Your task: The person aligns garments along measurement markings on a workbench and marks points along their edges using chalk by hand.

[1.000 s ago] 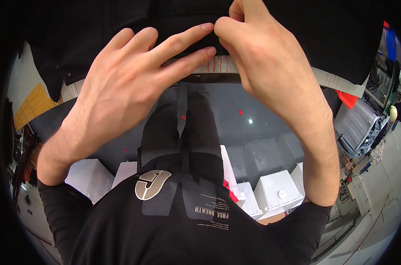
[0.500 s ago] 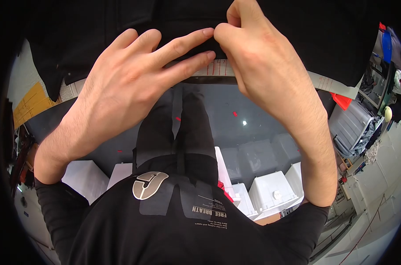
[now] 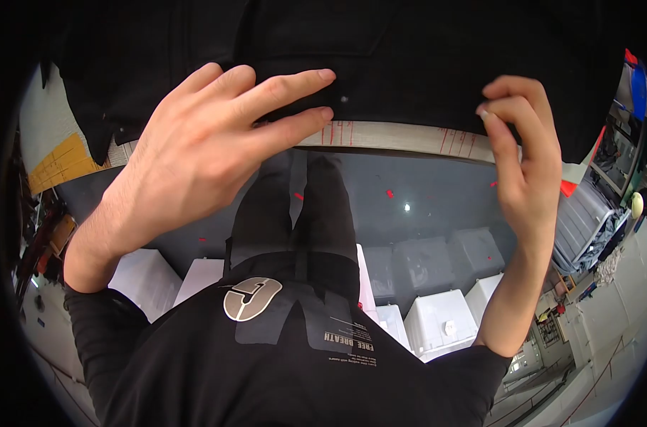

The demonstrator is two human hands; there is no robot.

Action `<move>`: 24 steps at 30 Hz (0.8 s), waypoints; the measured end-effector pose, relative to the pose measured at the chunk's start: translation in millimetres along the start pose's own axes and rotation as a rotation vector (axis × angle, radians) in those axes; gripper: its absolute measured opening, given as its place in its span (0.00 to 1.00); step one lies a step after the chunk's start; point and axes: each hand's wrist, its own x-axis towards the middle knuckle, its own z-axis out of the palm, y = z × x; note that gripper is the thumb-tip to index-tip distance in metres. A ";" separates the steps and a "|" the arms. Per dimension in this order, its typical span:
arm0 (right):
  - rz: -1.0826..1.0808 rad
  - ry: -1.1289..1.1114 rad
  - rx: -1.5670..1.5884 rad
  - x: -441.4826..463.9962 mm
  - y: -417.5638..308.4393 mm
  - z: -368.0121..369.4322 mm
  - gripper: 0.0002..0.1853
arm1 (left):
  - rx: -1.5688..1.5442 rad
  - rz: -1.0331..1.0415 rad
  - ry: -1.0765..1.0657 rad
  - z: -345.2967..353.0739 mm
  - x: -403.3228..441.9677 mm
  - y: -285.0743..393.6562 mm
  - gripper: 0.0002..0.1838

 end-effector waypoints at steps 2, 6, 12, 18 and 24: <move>0.004 0.004 0.037 -6.2 5.5 -3.2 0.04 | -0.051 0.004 0.015 -2.6 5.0 -3.1 0.19; 0.033 -0.012 0.109 -12.5 13.7 -8.3 0.06 | -0.164 0.021 0.017 -3.3 17.3 -3.3 0.16; -0.005 -0.034 0.148 -13.6 26.6 -11.7 0.05 | -0.151 0.053 -0.041 -1.8 45.3 11.7 0.15; -0.045 -0.037 0.163 -8.1 20.7 -7.4 0.03 | -0.073 0.056 0.018 21.1 69.8 44.5 0.22; -0.150 -0.031 0.034 4.5 16.4 2.8 0.02 | 0.047 0.013 -0.066 24.7 77.1 53.9 0.25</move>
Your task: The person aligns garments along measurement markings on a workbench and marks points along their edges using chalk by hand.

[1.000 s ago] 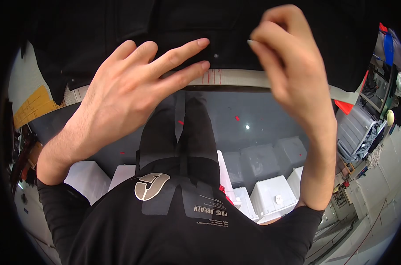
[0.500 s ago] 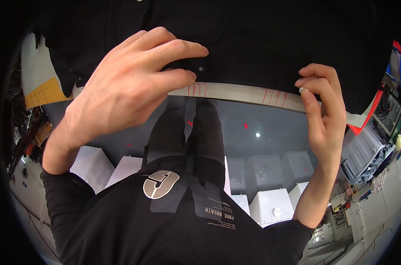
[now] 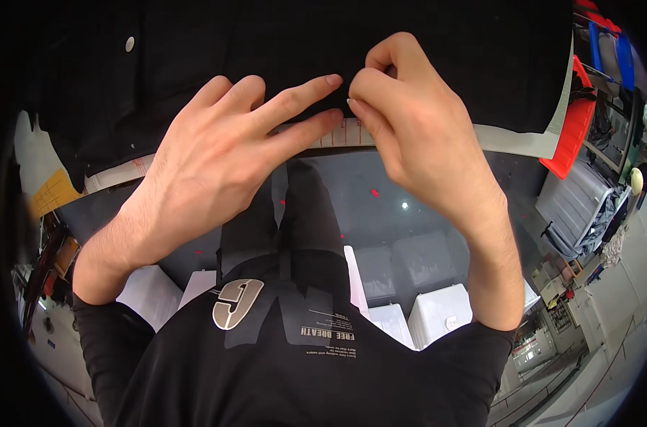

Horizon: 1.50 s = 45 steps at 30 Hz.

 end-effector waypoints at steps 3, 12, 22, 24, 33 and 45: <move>-0.028 -0.016 -0.084 5.6 -3.6 1.4 0.03 | 0.031 -0.026 -0.001 0.5 -2.5 1.2 0.27; -0.071 -0.038 -0.243 10.5 -9.0 4.3 0.06 | 0.072 -0.062 -0.024 0.7 -2.4 3.5 0.29; -0.078 -0.096 -0.297 13.5 -15.0 0.9 0.07 | 0.039 -0.046 0.010 1.2 -1.7 0.6 0.27; -0.058 -0.079 -0.293 14.4 -15.1 2.4 0.08 | 0.026 -0.035 0.012 1.8 -2.4 -0.8 0.26; 0.171 0.013 0.034 0.0 5.1 -18.1 0.03 | -0.433 -0.176 0.219 -27.8 -23.1 -23.1 0.22; 0.282 0.129 0.259 -12.9 10.3 -10.0 0.07 | -0.357 -0.401 0.340 -4.1 -82.8 -40.4 0.15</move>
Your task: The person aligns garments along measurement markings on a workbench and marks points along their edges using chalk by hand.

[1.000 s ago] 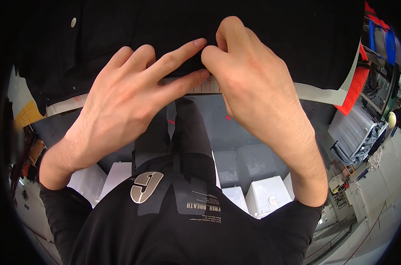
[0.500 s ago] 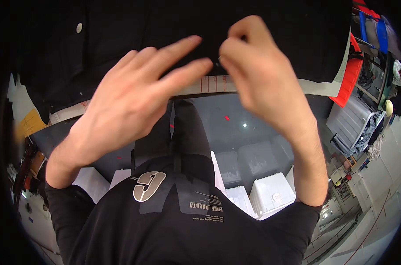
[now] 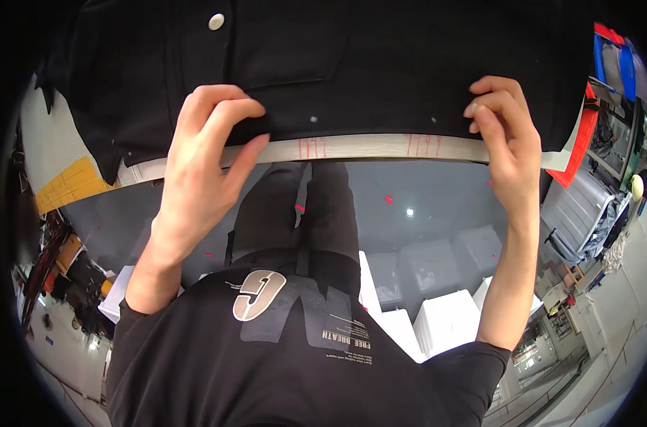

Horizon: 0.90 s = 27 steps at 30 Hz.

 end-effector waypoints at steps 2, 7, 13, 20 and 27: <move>0.009 0.005 0.001 -1.5 0.6 -1.8 0.07 | 0.012 0.012 0.018 2.5 1.0 -1.4 0.16; 0.004 0.010 -0.003 -2.2 3.9 -3.3 0.08 | 0.048 0.012 0.058 7.6 -0.8 0.4 0.16; -0.055 -0.003 0.048 -8.1 8.3 -5.0 0.07 | 0.138 -0.021 0.070 7.6 3.0 10.4 0.16; -0.076 -0.058 0.105 -20.4 23.7 -34.8 0.04 | 0.288 -0.223 -0.006 12.5 19.4 45.6 0.11; -0.042 0.049 0.101 -35.8 49.3 -69.2 0.07 | 0.341 -0.454 -0.097 14.0 30.4 57.7 0.07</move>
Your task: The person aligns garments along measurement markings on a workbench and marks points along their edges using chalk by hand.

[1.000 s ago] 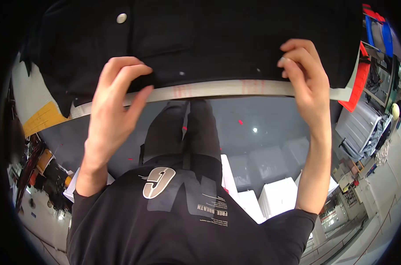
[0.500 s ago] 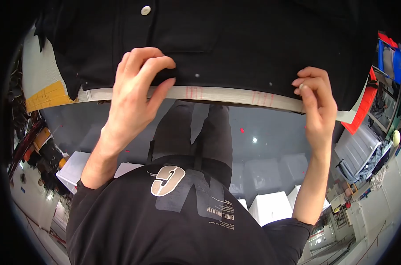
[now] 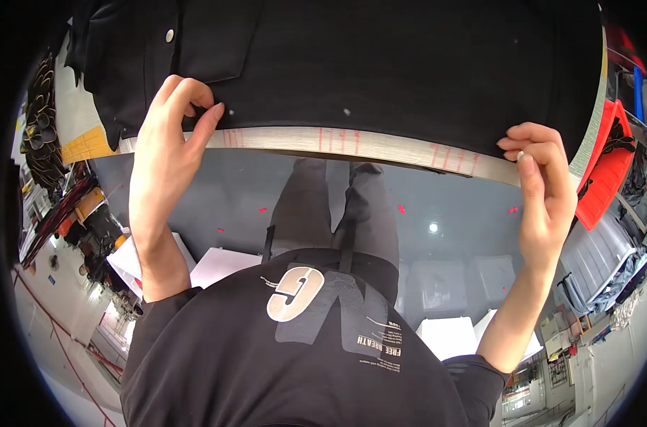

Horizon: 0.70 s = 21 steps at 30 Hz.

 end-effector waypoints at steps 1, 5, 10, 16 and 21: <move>0.021 0.005 0.037 -1.8 -0.3 -0.2 0.07 | -0.002 0.001 0.001 2.9 0.5 3.9 0.07; -0.006 -0.092 0.024 -2.8 1.9 -2.9 0.07 | -0.046 0.370 0.263 26.5 10.1 50.1 0.12; 0.040 -0.087 0.046 -1.5 1.3 -0.6 0.06 | -0.139 0.601 0.008 70.0 1.8 112.2 0.27; -0.001 -0.105 -0.079 7.6 -7.2 -1.0 0.03 | 0.048 0.618 -0.047 76.5 -2.9 117.9 0.31; -0.263 -0.169 -0.280 23.6 -6.1 9.0 0.02 | 0.073 0.616 -0.041 78.5 -5.3 118.9 0.33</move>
